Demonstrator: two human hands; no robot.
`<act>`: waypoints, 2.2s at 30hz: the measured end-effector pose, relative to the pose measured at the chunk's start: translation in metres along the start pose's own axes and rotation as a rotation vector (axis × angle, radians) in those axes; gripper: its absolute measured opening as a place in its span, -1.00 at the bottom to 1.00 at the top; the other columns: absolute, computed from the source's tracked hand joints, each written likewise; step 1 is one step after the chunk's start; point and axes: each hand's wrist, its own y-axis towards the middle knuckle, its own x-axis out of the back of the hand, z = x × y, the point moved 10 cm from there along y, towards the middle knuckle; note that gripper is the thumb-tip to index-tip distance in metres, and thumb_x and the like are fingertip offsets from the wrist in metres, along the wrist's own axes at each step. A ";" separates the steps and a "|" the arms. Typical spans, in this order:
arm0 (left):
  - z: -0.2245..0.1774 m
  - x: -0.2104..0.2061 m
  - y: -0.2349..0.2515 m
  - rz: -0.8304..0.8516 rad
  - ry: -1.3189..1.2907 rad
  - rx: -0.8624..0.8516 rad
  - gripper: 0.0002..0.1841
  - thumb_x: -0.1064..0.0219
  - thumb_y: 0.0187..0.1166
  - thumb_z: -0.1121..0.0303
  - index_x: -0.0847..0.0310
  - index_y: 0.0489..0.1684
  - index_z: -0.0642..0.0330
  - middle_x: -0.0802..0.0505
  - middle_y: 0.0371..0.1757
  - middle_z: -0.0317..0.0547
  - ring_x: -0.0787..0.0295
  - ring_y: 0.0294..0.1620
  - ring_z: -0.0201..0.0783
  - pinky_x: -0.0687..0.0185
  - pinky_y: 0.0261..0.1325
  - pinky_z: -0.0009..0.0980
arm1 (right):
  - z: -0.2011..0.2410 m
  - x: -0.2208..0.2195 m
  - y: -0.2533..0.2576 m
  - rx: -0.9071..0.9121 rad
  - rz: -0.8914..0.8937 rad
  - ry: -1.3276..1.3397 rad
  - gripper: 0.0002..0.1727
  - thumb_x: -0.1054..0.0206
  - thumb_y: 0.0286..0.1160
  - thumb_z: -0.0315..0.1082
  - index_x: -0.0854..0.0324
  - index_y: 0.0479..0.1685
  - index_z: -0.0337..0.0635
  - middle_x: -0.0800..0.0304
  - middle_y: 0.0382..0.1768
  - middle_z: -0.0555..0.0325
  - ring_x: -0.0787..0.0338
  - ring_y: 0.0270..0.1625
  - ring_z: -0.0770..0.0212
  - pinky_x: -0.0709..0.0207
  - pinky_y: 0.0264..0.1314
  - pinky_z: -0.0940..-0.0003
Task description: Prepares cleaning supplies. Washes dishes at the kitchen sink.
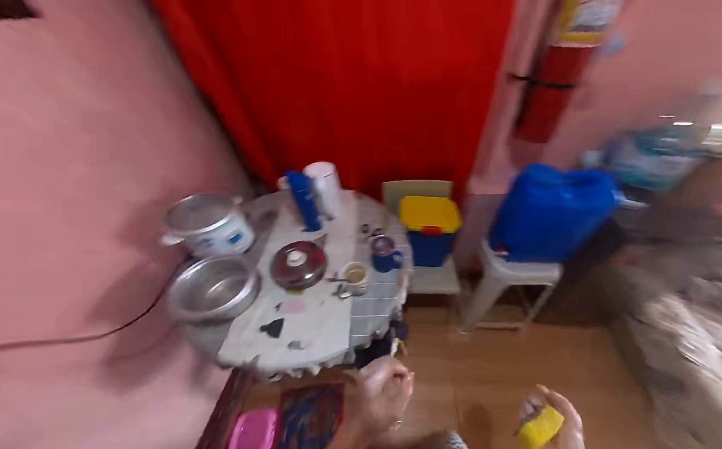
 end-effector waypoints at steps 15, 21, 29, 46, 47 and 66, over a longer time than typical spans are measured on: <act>0.121 0.007 -0.028 -0.634 0.823 0.816 -0.69 -0.30 0.55 0.24 -0.78 -0.32 0.38 -0.83 -0.47 -0.03 -0.73 -0.52 -0.28 -0.70 -0.39 -0.30 | -0.018 -0.282 0.372 -0.257 0.610 -0.957 -0.62 0.19 0.81 -0.29 -0.60 -0.03 -0.17 -0.66 -0.60 0.37 -0.67 -0.58 0.48 -0.62 -0.50 0.56; 0.140 -0.009 -0.024 -0.570 0.832 1.079 -0.69 -0.32 0.53 0.22 -0.79 -0.24 0.36 -0.83 -0.46 0.00 -0.78 -0.48 -0.12 -0.73 -0.32 -0.06 | -0.070 -0.321 0.414 -0.309 0.846 -1.276 -0.66 0.00 0.64 -0.31 -0.61 0.10 -0.29 -0.66 -0.51 0.35 -0.65 -0.52 0.49 -0.60 -0.43 0.54; 0.168 0.035 -0.024 -0.471 0.856 1.286 -0.71 -0.38 0.59 0.28 -0.76 -0.07 0.40 -0.86 -0.30 0.17 -0.84 -0.33 0.10 -0.73 -0.16 0.17 | -0.127 -0.282 0.401 -0.532 0.788 -1.298 -0.69 -0.05 0.65 -0.41 -0.57 0.19 -0.38 -0.62 -0.53 0.26 -0.62 -0.57 0.43 -0.60 -0.46 0.50; 0.069 0.026 -0.060 -0.895 1.182 1.519 -0.58 -0.29 0.69 0.19 -0.67 0.04 0.52 -0.83 -0.13 0.46 -0.82 -0.13 0.41 -0.60 -0.03 0.43 | -0.141 -0.305 0.402 -1.108 1.276 -0.961 -0.84 -0.35 0.30 -0.17 -0.71 -0.53 0.03 -0.76 -0.56 0.35 -0.70 -0.55 0.47 -0.58 -0.48 0.55; 0.067 0.013 -0.061 -0.929 1.190 1.506 -0.58 -0.28 0.68 0.19 -0.67 0.02 0.53 -0.84 -0.17 0.44 -0.83 -0.17 0.38 -0.63 -0.05 0.40 | -0.141 -0.310 0.388 -1.214 1.341 -0.952 -0.84 -0.39 0.27 -0.14 -0.73 -0.53 0.05 -0.77 -0.54 0.35 -0.69 -0.54 0.48 -0.57 -0.49 0.56; -0.193 -0.195 -0.285 -2.016 1.221 1.747 -0.73 -0.40 0.57 0.34 -0.76 -0.12 0.47 -0.85 -0.31 0.32 -0.83 -0.24 0.31 -0.62 -0.09 0.38 | -0.238 -0.196 -0.124 -1.992 2.501 -1.005 -0.85 -0.20 0.30 -0.33 -0.68 -0.46 0.10 -0.74 -0.49 0.44 -0.62 -0.54 0.54 -0.49 -0.51 0.60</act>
